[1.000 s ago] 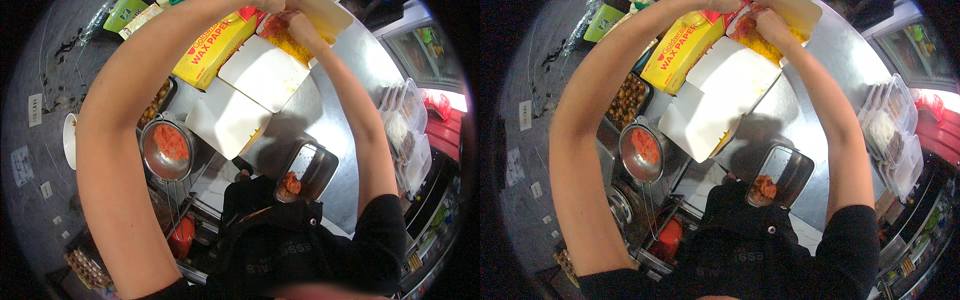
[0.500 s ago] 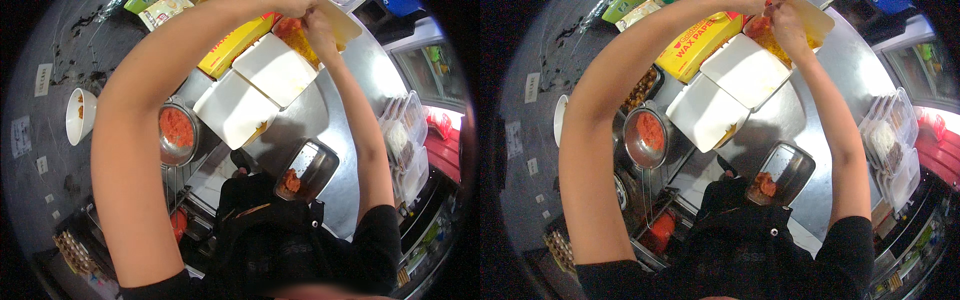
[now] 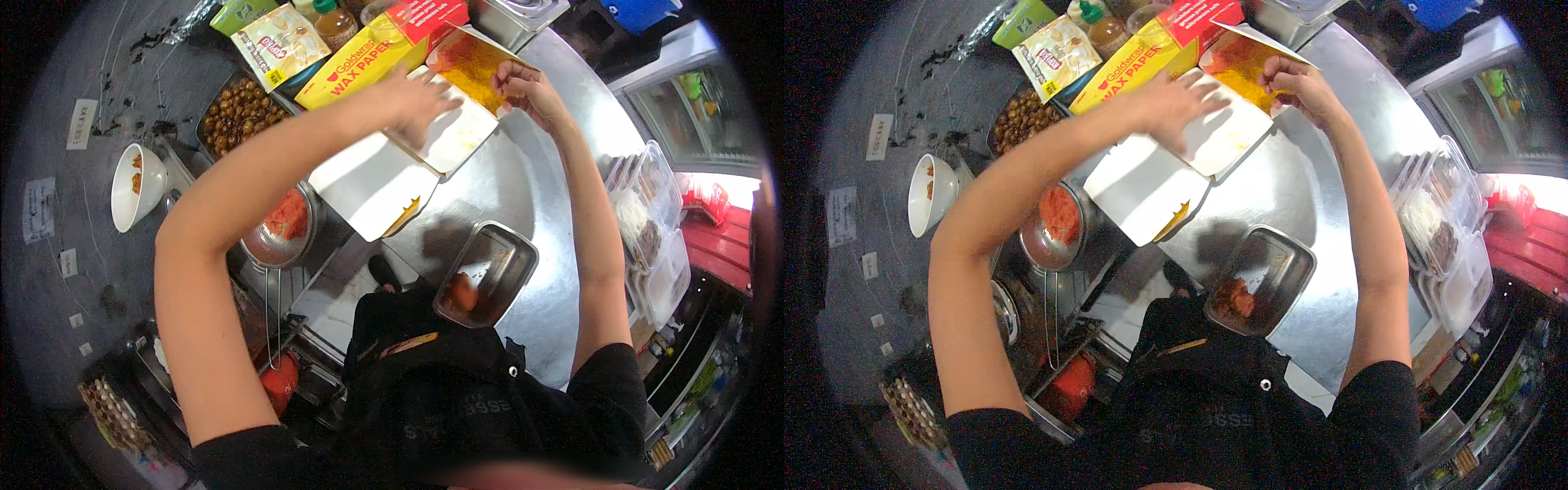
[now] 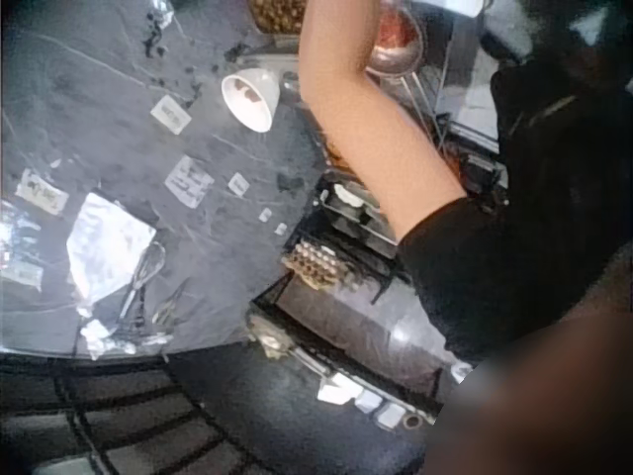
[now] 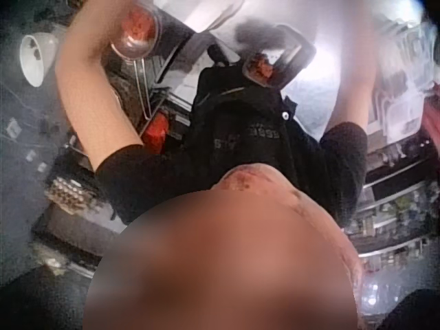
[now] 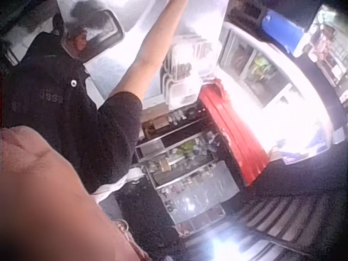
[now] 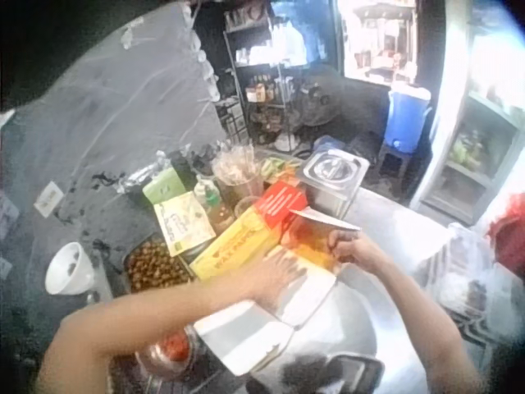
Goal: The person assembles takeout food boxes by opening containers, lining them with wax paper, and adding various ingredients including shredded cheese, chopped tomatoes, lettuce, and onions. They also use a microwave to heat items and arrange containers on the counter.
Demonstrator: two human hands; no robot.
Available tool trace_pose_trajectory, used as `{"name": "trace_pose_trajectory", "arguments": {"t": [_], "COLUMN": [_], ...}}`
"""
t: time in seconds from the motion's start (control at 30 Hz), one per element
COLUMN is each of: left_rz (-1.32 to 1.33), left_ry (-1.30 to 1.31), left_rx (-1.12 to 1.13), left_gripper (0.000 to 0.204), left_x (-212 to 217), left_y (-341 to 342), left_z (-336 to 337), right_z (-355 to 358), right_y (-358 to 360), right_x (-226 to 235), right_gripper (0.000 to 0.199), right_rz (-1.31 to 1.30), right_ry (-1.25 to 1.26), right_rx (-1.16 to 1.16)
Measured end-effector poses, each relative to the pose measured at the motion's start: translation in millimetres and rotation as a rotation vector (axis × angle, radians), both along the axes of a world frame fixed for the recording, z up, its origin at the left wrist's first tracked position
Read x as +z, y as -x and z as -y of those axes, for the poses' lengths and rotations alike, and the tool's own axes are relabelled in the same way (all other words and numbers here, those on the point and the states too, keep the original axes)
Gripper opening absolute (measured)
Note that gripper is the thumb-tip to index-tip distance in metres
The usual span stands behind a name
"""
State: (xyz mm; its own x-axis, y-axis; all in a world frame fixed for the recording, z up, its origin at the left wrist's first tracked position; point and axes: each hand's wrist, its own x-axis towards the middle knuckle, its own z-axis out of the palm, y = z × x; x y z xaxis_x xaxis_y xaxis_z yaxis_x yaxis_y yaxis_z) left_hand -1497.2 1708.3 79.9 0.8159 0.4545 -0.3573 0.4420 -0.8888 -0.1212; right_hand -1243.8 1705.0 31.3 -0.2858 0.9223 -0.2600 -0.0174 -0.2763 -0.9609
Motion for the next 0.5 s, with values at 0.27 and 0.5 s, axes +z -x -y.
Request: {"name": "trace_pose_trajectory", "arguments": {"t": [0.27,0.5], "left_rz": [0.245,0.542], "left_ry": [-0.058,-0.437], "left_rx": [-0.144,-0.164], "left_gripper": [0.066,0.022], "left_x": [-12,19], "left_y": [23,-18], "left_z": [20,-36], "right_z": [18,34], "right_y": [-15,-35], "right_x": [13,22], "right_gripper": [0.015,0.014], "right_rz": [0.074,0.122], "right_ry": [-0.023,0.038], "right_rx": [0.104,0.257]}}
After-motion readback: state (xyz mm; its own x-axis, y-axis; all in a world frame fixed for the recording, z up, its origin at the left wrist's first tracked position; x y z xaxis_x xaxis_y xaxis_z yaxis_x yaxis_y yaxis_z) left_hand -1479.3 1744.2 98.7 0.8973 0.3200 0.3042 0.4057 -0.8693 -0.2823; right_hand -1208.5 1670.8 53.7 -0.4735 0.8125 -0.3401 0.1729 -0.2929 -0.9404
